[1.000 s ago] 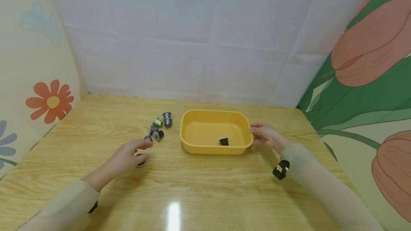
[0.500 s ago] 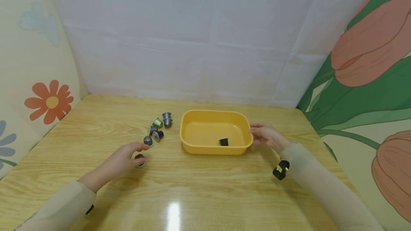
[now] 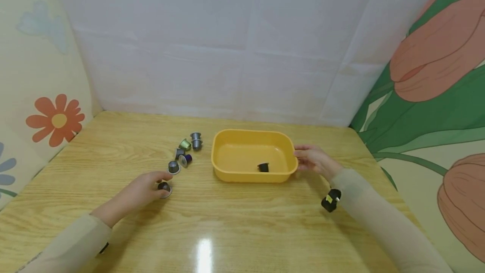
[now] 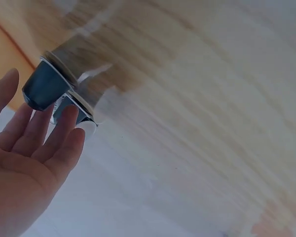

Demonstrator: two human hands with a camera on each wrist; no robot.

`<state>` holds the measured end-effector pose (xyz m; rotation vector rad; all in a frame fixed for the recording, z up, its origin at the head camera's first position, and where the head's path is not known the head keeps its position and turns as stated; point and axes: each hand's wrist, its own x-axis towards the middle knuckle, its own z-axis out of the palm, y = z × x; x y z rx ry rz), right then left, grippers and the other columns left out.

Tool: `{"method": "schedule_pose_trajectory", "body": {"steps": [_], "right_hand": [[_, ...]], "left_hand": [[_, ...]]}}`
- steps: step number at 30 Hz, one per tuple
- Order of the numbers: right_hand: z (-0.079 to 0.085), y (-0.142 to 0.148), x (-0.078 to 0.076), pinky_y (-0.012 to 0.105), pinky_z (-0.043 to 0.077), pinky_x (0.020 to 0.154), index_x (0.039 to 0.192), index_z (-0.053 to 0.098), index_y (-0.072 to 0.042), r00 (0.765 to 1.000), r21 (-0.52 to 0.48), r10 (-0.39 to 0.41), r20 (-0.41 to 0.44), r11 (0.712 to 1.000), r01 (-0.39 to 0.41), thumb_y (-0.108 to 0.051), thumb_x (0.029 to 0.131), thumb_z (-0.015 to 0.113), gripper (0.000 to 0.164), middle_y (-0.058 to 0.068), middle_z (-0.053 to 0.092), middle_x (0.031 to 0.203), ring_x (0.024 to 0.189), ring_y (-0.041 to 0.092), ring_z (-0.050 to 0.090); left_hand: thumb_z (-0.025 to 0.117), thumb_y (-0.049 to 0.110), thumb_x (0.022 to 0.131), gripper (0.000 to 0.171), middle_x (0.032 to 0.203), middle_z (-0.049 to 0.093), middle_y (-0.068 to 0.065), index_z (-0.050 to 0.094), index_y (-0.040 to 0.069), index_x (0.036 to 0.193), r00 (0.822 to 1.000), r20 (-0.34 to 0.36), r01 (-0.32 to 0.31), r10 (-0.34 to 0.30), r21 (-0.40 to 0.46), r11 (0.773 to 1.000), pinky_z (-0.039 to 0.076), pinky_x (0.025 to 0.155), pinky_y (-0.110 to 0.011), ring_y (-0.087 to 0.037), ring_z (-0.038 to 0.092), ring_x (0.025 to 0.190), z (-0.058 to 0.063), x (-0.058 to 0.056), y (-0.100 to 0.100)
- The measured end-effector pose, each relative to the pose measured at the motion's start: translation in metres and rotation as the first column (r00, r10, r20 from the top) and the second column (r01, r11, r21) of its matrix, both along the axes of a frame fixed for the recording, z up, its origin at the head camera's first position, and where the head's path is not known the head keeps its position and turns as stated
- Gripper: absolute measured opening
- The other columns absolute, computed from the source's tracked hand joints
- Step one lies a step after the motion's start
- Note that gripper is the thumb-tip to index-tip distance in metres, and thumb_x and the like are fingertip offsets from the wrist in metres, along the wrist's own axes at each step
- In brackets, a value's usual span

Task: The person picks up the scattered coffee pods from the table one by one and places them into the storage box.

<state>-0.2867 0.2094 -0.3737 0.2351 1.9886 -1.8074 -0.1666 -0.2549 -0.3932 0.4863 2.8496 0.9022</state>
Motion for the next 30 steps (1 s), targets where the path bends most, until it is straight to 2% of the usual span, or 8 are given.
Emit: {"method": "schedule_pose_trajectory", "body": {"steps": [6,11,15,21,30], "right_hand": [[0.001,0.000,-0.001,0.025,0.056,0.060,0.144,0.035,0.009,1.000,0.001,0.001,-0.003,1.000,-0.001,-0.003,0.100,0.050,0.048,0.009,0.064,0.101,0.071,0.013,0.063],[0.002,-0.001,0.000,0.026,0.057,0.060,0.145,0.034,0.009,1.000,-0.014,0.000,0.002,1.000,0.000,-0.002,0.100,0.050,0.049,0.008,0.063,0.098,0.071,0.014,0.063],[0.001,-0.002,0.000,0.025,0.056,0.058,0.144,0.034,0.010,1.000,-0.011,0.000,0.001,1.000,0.000,-0.001,0.100,0.050,0.048,0.007,0.063,0.095,0.070,0.013,0.063],[0.001,-0.002,0.001,0.024,0.055,0.057,0.144,0.034,0.010,1.000,-0.004,0.002,-0.002,1.000,-0.002,-0.002,0.100,0.050,0.048,0.006,0.063,0.095,0.068,0.012,0.062],[-0.002,-0.001,-0.001,0.024,0.055,0.058,0.145,0.033,0.010,1.000,0.001,0.009,-0.012,1.000,-0.009,-0.002,0.101,0.049,0.049,0.006,0.063,0.096,0.070,0.013,0.062]], "left_hand": [[0.074,0.009,0.085,0.040,0.114,0.065,-0.024,0.062,-0.010,0.119,0.999,-0.038,0.033,-0.032,0.032,0.999,0.046,0.090,-0.060,-0.046,0.057,0.108,-0.004,-0.002,-0.008],[0.074,0.007,0.084,0.036,0.111,0.066,-0.023,0.065,-0.010,0.114,0.996,-0.068,0.054,-0.052,0.025,0.998,0.046,0.090,-0.059,-0.045,0.058,0.108,-0.005,-0.005,-0.011],[0.074,0.008,0.084,0.035,0.111,0.067,-0.022,0.066,-0.009,0.113,0.998,-0.041,0.046,-0.045,0.029,0.999,0.045,0.091,-0.059,-0.045,0.058,0.110,-0.004,-0.005,-0.011],[0.076,0.015,0.084,0.037,0.115,0.066,-0.022,0.068,-0.005,0.114,1.000,0.020,0.002,-0.002,0.018,1.000,0.044,0.092,-0.060,-0.046,0.055,0.113,-0.004,-0.004,-0.012],[0.075,0.021,0.086,0.041,0.115,0.067,-0.021,0.067,-0.004,0.117,0.997,0.070,-0.011,0.008,0.043,0.999,0.047,0.091,-0.056,-0.041,0.058,0.113,-0.001,-0.005,-0.009]]}}
